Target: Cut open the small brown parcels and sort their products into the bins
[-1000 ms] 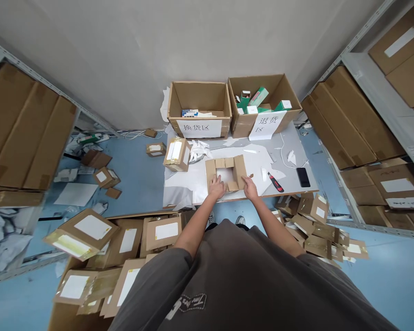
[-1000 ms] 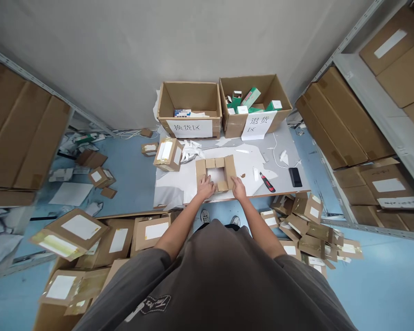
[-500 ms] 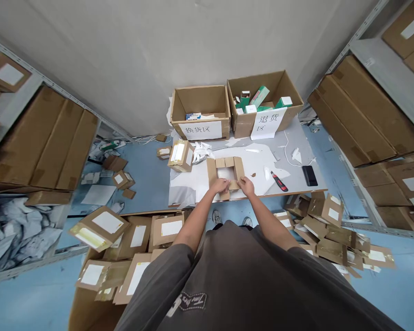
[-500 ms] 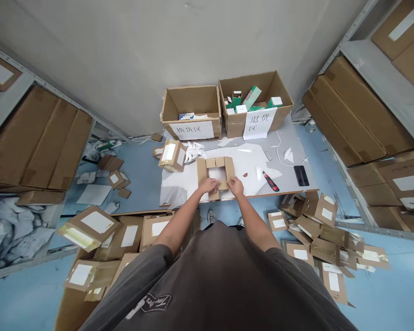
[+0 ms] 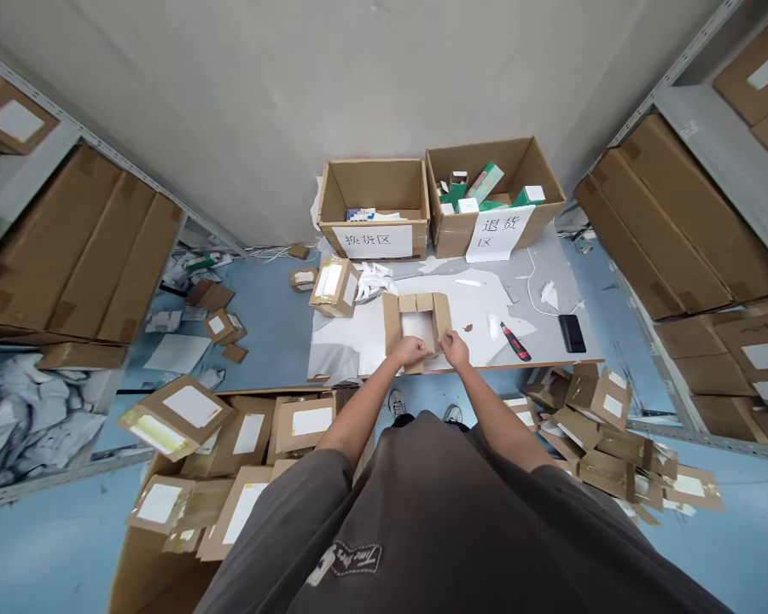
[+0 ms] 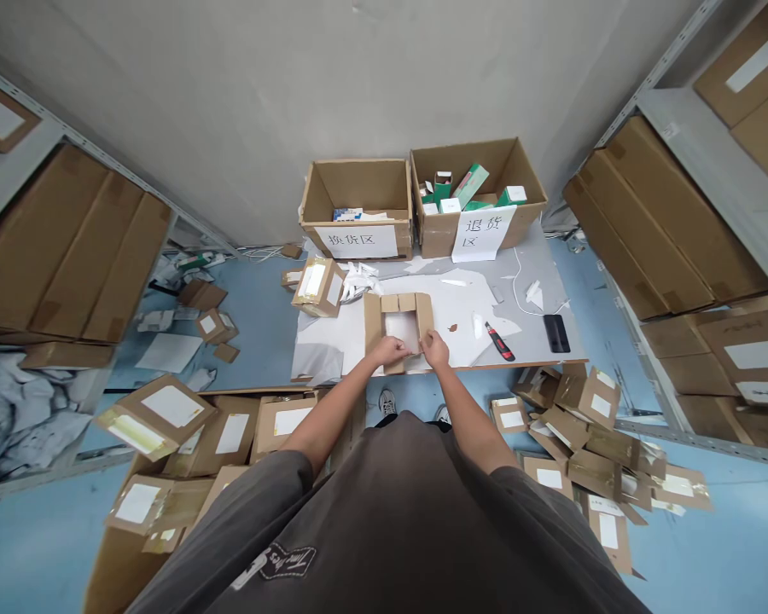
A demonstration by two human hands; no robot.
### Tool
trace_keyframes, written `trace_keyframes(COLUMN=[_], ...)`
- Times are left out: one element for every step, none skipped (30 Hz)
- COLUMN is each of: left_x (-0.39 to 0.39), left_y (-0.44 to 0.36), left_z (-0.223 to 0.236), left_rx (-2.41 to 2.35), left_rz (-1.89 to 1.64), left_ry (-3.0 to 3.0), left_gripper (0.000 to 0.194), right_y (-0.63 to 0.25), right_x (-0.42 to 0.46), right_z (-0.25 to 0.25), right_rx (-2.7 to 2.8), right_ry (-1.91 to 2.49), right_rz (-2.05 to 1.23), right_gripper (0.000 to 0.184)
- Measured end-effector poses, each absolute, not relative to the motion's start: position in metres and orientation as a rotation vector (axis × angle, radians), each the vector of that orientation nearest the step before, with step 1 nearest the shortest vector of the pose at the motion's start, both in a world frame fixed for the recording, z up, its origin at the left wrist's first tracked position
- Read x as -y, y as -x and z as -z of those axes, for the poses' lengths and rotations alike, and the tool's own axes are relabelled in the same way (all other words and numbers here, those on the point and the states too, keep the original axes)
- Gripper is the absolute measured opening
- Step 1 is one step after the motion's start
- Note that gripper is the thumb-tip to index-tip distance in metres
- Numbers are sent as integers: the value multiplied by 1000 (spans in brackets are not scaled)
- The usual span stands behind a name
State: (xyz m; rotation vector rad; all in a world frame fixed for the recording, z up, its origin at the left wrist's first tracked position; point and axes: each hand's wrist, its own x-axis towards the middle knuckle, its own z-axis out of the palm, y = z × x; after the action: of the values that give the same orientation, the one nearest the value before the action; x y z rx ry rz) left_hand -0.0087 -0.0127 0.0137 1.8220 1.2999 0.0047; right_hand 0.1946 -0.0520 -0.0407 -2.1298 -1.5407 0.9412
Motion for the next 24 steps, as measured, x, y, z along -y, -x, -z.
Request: trace_keyframes(left_x=[18,23,29,35,41,46,50,53,56,57,58,58,57,56,56,55,55,55,55,55,55,55,55,56], left_y=[12,15,17,18,18,17,16,15,13,12,10,9,8,7,5,4,3,2,1,0,0,1,2,3], left_z=[-12,-9,-6,-2,2,7,12,17,21,25,28,31,33,35,36,37,37,38,39,39,40,40,41,41], left_rx=[-1284,-1289,-1314,-1344,-1374,-1395,-1404,-1402,-1396,-1394,-1396,-1401,-1408,-1412,-1413,-1411,-1411,-1411,-1412,-1412,-1413,-1415,-1417,-1421], left_rz=[25,36,33,33,41,56,69,75,72,62,50,40,35,34,36,39,39,38,33,27,18,6,-6,-20], left_ry=[-1927,-2021,-2087,-2129,-2155,-2176,-2198,-2221,-2242,-2258,-2269,-2278,-2287,-2297,-2308,-2318,-2325,-2330,-2332,-2333,-2333,-2332,-2331,-2328], left_gripper=[28,33,43,51,55,54,50,46,42,38,36,34,32,30,28,26,26,26,26,26,25,23,20,19], right_y=[-195,-196,-196,-195,-194,-192,-189,-184,-178,-170,-162,-154,-146,-138,-132,-126,-121,-117,-113,-110,-106,-104,-102,-101], right_x=[53,54,55,54,51,46,39,29,17,3,-12,-27,-42,-56,-69,-79,-88,-95,-100,-105,-108,-111,-113,-115], right_z=[41,41,41,39,36,32,27,21,15,8,2,-4,-9,-13,-16,-17,-18,-18,-18,-17,-15,-14,-13,-12], right_rx=[1553,1573,1602,1637,1677,1728,1794,1874,1972,2082,2178,2262,2315,2345,2384,2442,2520,2611,2701,2773,2816,2832,2834,2836], right_ry=[2118,2106,2100,2105,2117,2130,2136,2131,2109,2075,2058,2052,2058,2061,2046,2008,1949,1881,1824,1801,1822,1870,1923,1956], right_rz=[-920,-890,-852,-802,-739,-668,-594,-524,-468,-427,-397,-372,-332,-286,-254,-243,-258,-296,-348,-403,-448,-474,-484,-485], right_gripper=[47,49,52,55,58,61,62,64,64,65,69,73,76,77,80,81,84,86,87,88,86,82,76,70])
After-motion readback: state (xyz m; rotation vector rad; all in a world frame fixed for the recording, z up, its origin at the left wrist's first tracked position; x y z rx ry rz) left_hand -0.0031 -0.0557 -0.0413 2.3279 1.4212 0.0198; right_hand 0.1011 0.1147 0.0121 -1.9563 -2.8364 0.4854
